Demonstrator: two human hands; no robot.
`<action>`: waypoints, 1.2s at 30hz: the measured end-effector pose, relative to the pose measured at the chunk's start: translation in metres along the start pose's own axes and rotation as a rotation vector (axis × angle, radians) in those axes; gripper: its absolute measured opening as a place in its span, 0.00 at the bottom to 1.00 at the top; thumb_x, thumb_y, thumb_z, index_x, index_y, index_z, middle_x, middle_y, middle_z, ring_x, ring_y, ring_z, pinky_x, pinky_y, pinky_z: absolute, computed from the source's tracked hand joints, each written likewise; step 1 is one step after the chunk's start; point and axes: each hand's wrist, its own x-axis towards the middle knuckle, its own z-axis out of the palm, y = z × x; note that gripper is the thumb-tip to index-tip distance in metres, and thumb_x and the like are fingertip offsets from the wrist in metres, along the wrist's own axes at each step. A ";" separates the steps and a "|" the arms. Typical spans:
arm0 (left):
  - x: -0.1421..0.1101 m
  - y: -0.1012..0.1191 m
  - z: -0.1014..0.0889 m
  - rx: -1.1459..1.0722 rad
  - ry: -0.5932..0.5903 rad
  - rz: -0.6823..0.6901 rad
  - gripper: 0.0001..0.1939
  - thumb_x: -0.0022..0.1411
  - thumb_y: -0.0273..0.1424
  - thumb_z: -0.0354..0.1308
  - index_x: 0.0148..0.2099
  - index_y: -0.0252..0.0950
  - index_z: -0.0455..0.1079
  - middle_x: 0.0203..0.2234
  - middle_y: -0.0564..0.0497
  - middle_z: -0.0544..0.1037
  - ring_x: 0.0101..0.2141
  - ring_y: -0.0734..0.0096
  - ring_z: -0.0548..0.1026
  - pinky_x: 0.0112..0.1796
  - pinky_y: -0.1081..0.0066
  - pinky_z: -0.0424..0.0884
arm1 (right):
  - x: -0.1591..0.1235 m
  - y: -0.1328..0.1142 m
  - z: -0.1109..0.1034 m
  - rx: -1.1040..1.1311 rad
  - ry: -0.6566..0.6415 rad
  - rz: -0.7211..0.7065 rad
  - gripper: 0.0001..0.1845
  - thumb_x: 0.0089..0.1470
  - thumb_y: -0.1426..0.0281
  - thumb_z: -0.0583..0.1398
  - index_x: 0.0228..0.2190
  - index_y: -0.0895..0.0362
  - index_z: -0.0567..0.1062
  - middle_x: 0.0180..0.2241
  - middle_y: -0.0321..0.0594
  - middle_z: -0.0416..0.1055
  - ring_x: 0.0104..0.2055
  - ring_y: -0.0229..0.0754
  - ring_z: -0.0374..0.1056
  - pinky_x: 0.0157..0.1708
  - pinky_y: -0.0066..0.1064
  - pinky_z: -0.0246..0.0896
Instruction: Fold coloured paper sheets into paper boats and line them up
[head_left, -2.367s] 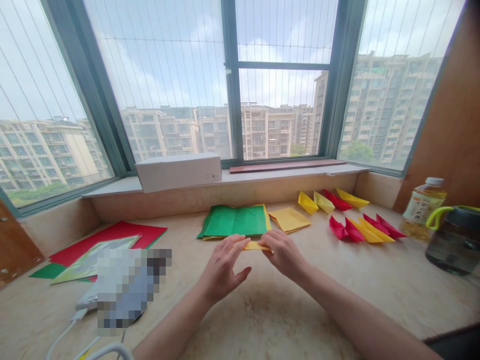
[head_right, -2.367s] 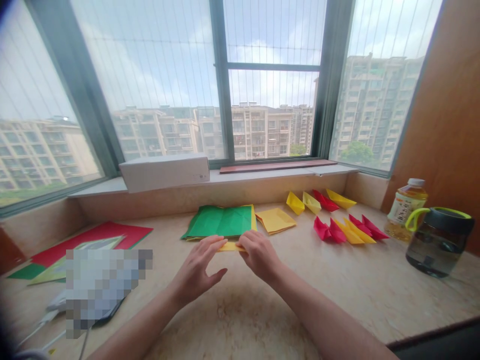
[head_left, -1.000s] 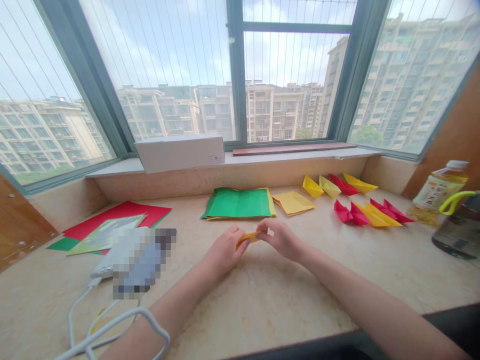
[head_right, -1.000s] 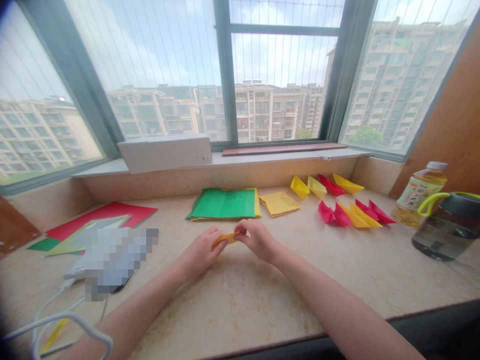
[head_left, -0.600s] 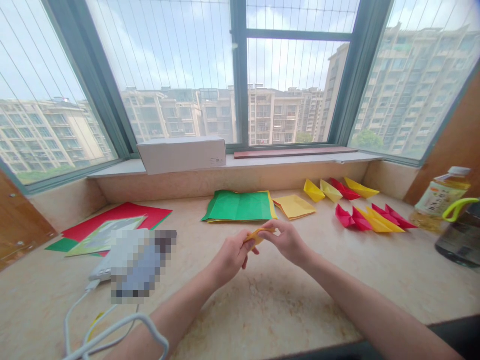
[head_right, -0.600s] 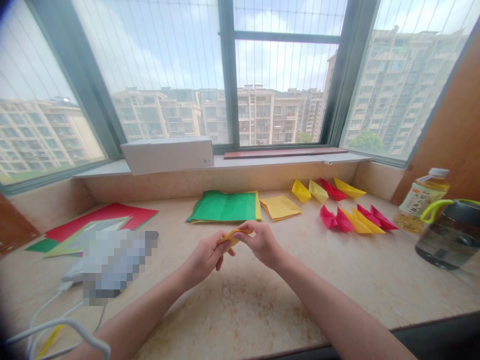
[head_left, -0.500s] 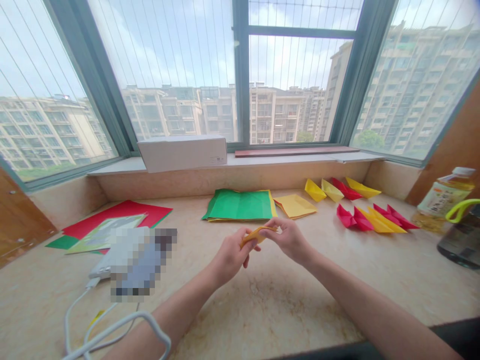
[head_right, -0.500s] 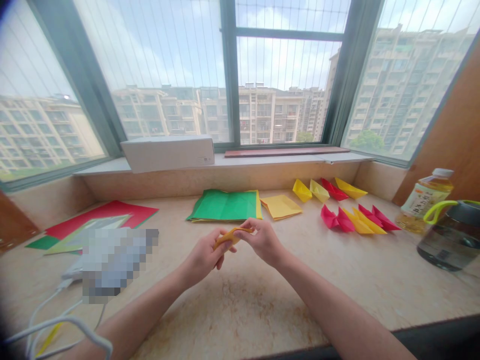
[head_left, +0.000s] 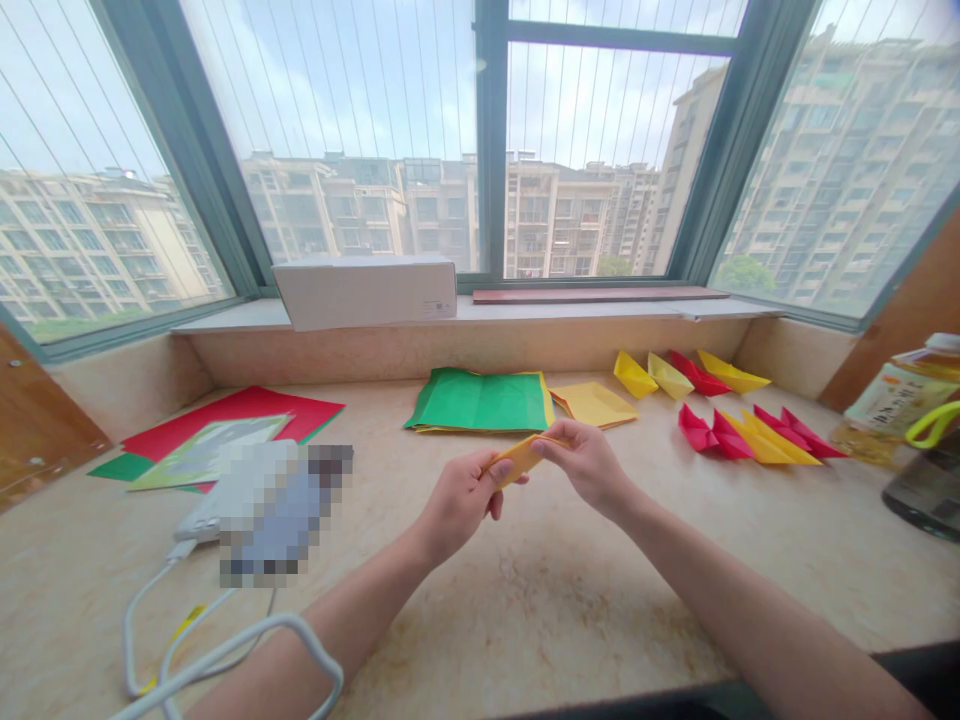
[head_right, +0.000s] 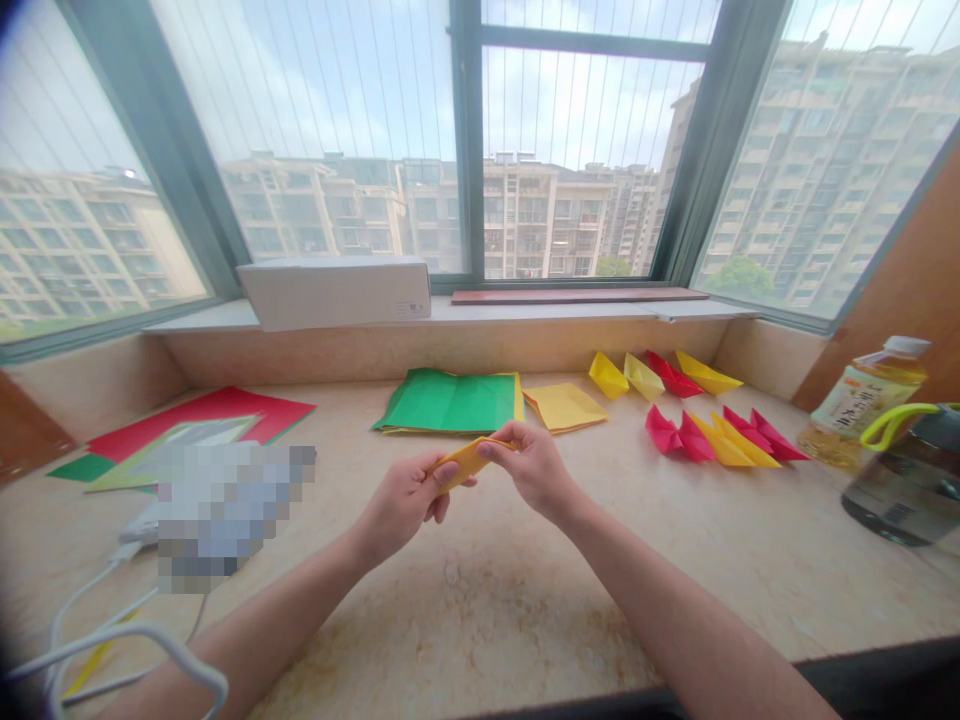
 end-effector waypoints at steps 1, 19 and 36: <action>0.000 0.000 0.000 0.021 0.007 0.009 0.23 0.66 0.45 0.51 0.39 0.29 0.75 0.13 0.56 0.68 0.14 0.78 0.62 0.19 0.77 0.55 | 0.000 0.000 0.000 0.024 -0.004 0.010 0.19 0.46 0.54 0.67 0.25 0.57 0.74 0.23 0.35 0.72 0.26 0.37 0.64 0.28 0.29 0.57; -0.008 0.005 0.014 -0.153 0.171 -0.018 0.22 0.66 0.47 0.50 0.38 0.31 0.69 0.28 0.45 0.81 0.11 0.82 0.66 0.11 0.80 0.51 | -0.011 -0.014 0.018 0.476 -0.153 0.093 0.19 0.50 0.56 0.66 0.41 0.53 0.77 0.41 0.42 0.76 0.43 0.45 0.70 0.46 0.38 0.63; -0.008 -0.005 0.022 -0.234 -0.037 -0.091 0.25 0.64 0.50 0.52 0.43 0.29 0.68 0.36 0.38 0.81 0.18 0.70 0.77 0.14 0.77 0.65 | -0.010 -0.008 0.016 0.447 0.028 0.037 0.17 0.54 0.54 0.64 0.35 0.54 0.80 0.34 0.41 0.80 0.39 0.45 0.74 0.46 0.40 0.65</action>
